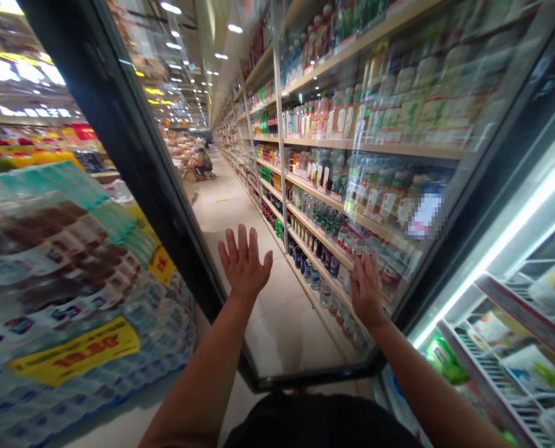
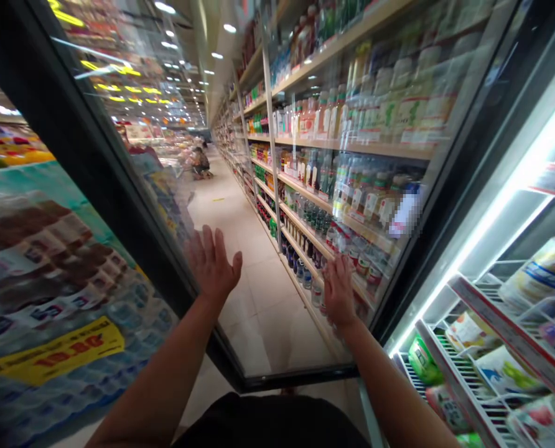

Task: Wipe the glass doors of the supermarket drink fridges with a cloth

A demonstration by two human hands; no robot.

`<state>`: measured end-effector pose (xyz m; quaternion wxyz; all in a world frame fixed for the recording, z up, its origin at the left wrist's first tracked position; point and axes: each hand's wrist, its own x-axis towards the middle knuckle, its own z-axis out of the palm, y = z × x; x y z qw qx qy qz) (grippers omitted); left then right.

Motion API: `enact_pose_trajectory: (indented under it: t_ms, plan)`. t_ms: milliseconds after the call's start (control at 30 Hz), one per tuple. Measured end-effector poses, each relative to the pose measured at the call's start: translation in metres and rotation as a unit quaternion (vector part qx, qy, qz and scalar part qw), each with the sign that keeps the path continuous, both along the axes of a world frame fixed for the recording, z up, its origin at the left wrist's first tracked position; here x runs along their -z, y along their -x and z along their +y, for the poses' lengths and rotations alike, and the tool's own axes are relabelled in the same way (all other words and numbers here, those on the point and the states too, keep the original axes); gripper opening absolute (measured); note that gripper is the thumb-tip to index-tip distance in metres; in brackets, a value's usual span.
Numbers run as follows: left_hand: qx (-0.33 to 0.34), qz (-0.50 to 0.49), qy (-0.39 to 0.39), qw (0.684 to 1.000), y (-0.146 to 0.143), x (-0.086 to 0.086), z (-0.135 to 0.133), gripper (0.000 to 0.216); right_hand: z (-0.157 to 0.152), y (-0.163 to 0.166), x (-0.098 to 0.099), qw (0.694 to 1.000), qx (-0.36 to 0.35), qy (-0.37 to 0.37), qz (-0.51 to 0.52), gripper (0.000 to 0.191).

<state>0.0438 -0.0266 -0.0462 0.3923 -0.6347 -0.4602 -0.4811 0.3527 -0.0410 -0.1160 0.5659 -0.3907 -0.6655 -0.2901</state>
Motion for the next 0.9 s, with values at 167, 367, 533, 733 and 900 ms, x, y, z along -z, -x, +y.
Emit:
enact_pose_trajectory:
  t_ms: [167, 367, 533, 733, 900]
  plan:
    - [-0.021, 0.018, -0.018, 0.999, 0.0, -0.002, -0.002, 0.069, 0.015, -0.024, -0.027, 0.999, 0.019, -0.001, 0.039, 0.069]
    - [-0.026, 0.027, -0.036, 0.999, -0.001, -0.004, -0.002, 0.07, 0.022, -0.044, -0.028, 0.989, 0.03, 0.035, 0.143, 0.056]
    - [-0.023, 0.034, -0.039, 0.998, 0.0, -0.004, 0.0, 0.073, 0.016, -0.042, 0.012, 0.984, 0.045, 0.065, 0.159, 0.058]
    - [-0.01, 0.014, -0.026, 1.0, 0.002, -0.001, 0.002, 0.071, 0.026, -0.063, -0.057, 0.974, 0.058, 0.008, 0.217, 0.066]
    - [-0.001, 0.015, -0.024, 1.0, 0.003, 0.001, 0.003, 0.07, 0.014, -0.047, -0.024, 0.969, 0.065, 0.038, 0.236, 0.057]
